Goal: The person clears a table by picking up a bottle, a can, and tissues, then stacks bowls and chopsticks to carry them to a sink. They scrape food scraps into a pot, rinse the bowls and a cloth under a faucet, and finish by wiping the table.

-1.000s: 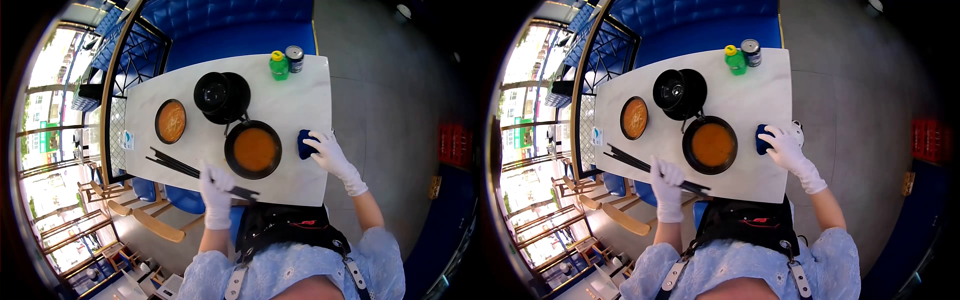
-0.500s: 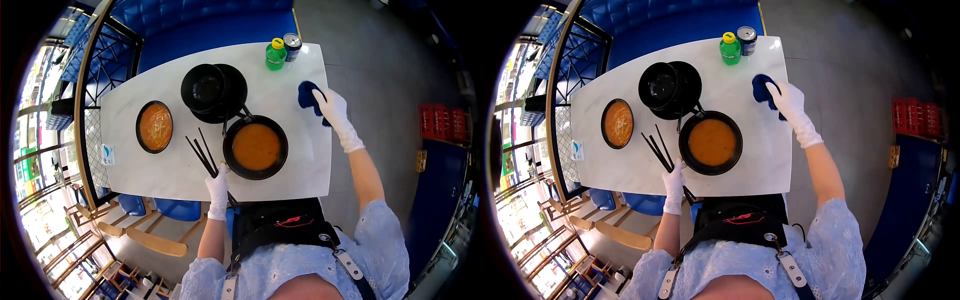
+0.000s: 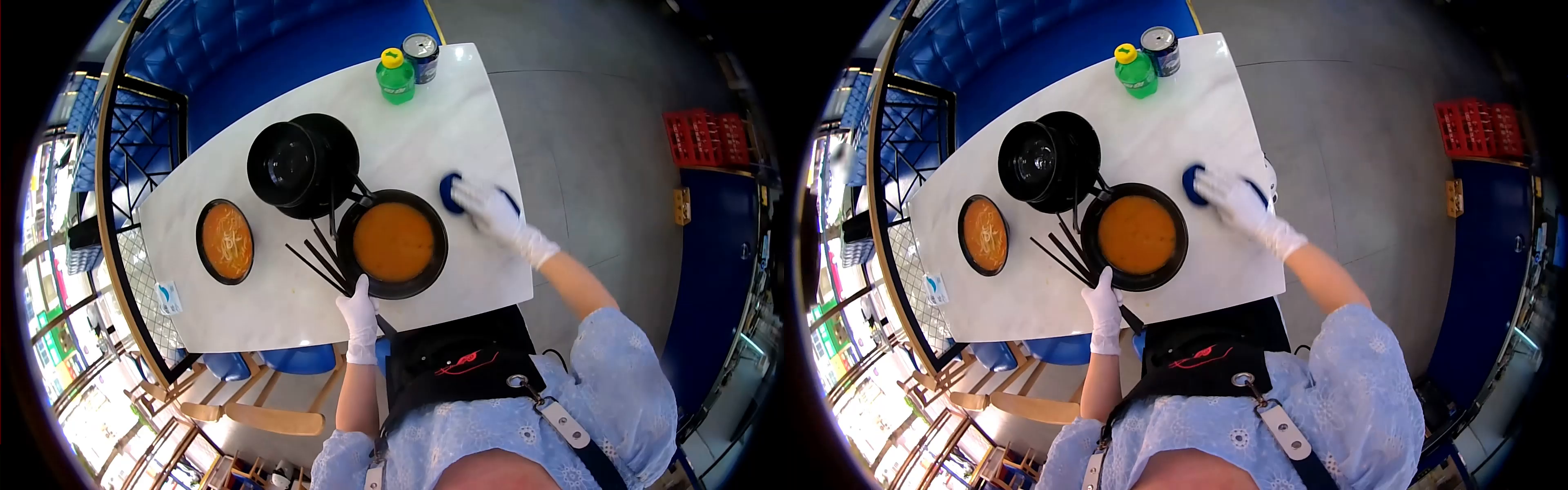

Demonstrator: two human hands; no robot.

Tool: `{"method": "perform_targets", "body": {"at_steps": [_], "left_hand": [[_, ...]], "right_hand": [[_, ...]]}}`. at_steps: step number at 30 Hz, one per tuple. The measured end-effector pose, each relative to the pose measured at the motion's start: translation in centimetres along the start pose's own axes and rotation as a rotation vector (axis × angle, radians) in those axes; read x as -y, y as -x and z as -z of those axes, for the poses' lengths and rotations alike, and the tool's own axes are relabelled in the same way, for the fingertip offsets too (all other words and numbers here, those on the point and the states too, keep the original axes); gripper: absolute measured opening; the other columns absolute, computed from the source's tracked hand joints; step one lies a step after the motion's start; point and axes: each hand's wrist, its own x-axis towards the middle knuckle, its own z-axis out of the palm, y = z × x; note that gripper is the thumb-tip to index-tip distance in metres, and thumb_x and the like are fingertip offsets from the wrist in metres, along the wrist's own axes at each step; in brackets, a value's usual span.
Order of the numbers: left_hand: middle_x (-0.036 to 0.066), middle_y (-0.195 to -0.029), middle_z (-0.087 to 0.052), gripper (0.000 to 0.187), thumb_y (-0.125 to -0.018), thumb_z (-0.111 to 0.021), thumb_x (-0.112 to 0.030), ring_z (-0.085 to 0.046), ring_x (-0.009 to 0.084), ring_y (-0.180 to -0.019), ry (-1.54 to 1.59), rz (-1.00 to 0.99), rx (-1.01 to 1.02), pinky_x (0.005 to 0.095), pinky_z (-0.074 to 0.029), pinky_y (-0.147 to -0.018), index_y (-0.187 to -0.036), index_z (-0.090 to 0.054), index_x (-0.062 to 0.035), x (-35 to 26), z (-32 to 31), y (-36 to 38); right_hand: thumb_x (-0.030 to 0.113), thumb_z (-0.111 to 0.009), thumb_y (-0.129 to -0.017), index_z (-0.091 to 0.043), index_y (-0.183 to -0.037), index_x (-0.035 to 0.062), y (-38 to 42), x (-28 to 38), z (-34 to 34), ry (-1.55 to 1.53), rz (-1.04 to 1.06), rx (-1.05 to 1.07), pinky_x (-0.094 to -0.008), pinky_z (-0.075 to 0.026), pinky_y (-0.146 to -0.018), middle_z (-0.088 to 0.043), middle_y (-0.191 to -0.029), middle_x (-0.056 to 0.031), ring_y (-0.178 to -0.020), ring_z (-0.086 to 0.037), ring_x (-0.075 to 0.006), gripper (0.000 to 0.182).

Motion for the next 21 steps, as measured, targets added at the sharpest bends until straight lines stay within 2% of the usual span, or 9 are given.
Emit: {"method": "perform_targets", "body": {"at_steps": [2,5,8,9,11,14,17,19,21], "left_hand": [[0.004,-0.052,-0.045,0.034,-0.082,-0.068,-0.018,-0.043,0.0118,-0.039,-0.006,-0.012,-0.041,0.0276,-0.031,-0.035,-0.078,-0.042,0.0029,0.3,0.1,0.0],[0.004,-0.052,-0.044,0.034,-0.082,-0.069,-0.018,-0.042,0.0116,-0.039,-0.018,-0.019,-0.011,0.0278,-0.031,-0.035,-0.077,-0.042,0.0024,0.2,0.5,0.2],[0.004,-0.052,-0.044,0.032,-0.082,-0.068,-0.017,-0.04,0.0118,-0.038,-0.043,-0.002,-0.05,0.0281,-0.032,-0.035,-0.075,-0.044,0.0027,0.6,1.3,0.7],[0.004,-0.052,-0.044,0.031,-0.083,-0.067,-0.017,-0.04,0.0119,-0.037,-0.043,0.006,-0.099,0.0282,-0.031,-0.035,-0.075,-0.044,0.0029,0.9,1.8,0.8],[0.004,-0.052,-0.045,0.029,-0.083,-0.067,-0.016,-0.038,0.012,-0.036,-0.049,0.003,-0.087,0.0283,-0.03,-0.034,-0.075,-0.045,0.0027,1.4,2.8,0.8],[0.004,-0.053,-0.044,0.027,-0.083,-0.065,-0.013,-0.037,0.0121,-0.036,0.003,0.012,-0.042,0.0276,-0.026,-0.033,-0.071,-0.045,0.0007,1.0,5.2,2.0],[0.003,-0.052,-0.044,0.027,-0.083,-0.065,-0.011,-0.037,0.0118,-0.036,-0.01,0.027,-0.082,0.0275,-0.025,-0.033,-0.069,-0.045,-0.0004,0.9,8.3,3.0],[0.004,-0.054,-0.045,0.025,-0.084,-0.064,-0.009,-0.036,0.011,-0.036,0.032,0.009,-0.187,0.0269,-0.025,-0.034,-0.07,-0.045,0.0003,0.1,9.8,4.1],[0.006,-0.057,-0.047,0.023,-0.083,-0.064,-0.009,-0.036,0.0109,-0.036,0.073,0.025,-0.149,0.0265,-0.026,-0.034,-0.076,-0.045,0.0018,0.1,12.8,4.2]], "right_hand": [[-0.006,-0.058,-0.068,-0.054,-0.122,0.0058,3.1,3.0,-0.3,-0.11,-0.013,0.002,-0.0439,-0.038,-0.1,-0.049,-0.132,-0.0139,-0.121,-0.046,-0.0338,0.056],[-0.009,-0.05,-0.069,-0.058,-0.12,0.0062,6.3,4.0,-0.5,-0.207,-0.132,0.016,-0.0412,-0.042,-0.095,-0.055,-0.124,-0.0155,-0.115,-0.05,-0.0345,0.053],[-0.008,-0.045,-0.072,-0.055,-0.123,0.0052,8.3,2.7,1.5,-0.226,-0.391,-0.286,-0.0397,-0.042,-0.095,-0.057,-0.119,-0.0168,-0.112,-0.051,-0.0366,0.054],[-0.005,-0.046,-0.074,-0.052,-0.126,0.0053,8.2,2.4,2.6,-0.2,-0.4,-0.281,-0.0428,-0.04,-0.098,-0.052,-0.127,-0.0172,-0.115,-0.049,-0.0379,0.054],[0.0,-0.05,-0.075,-0.047,-0.13,0.0038,9.2,1.6,1.9,0.059,-0.28,-0.069,-0.0462,-0.036,-0.101,-0.045,-0.134,-0.0173,-0.118,-0.045,-0.039,0.055],[0.004,-0.053,-0.075,-0.045,-0.131,0.0019,9.6,3.4,0.2,0.138,-0.329,-0.143,-0.0486,-0.033,-0.103,-0.042,-0.137,-0.0178,-0.12,-0.044,-0.0391,0.057],[0.004,-0.054,-0.076,-0.048,-0.129,0.0012,9.5,8.5,-3.7,0.108,-0.489,-0.11,-0.0465,-0.032,-0.104,-0.042,-0.135,-0.0216,-0.125,-0.039,-0.0409,0.053],[0.004,-0.054,-0.076,-0.05,-0.127,0.002,8.0,13.2,-6.0,0.075,-0.374,-0.168,-0.047,-0.034,-0.103,-0.043,-0.134,-0.0225,-0.124,-0.04,-0.0416,0.051],[0.004,-0.055,-0.074,-0.05,-0.127,0.0028,5.8,17.4,-8.2,-0.001,-0.299,-0.152,-0.047,-0.035,-0.102,-0.044,-0.133,-0.0209,-0.124,-0.041,-0.0418,0.053]]}}
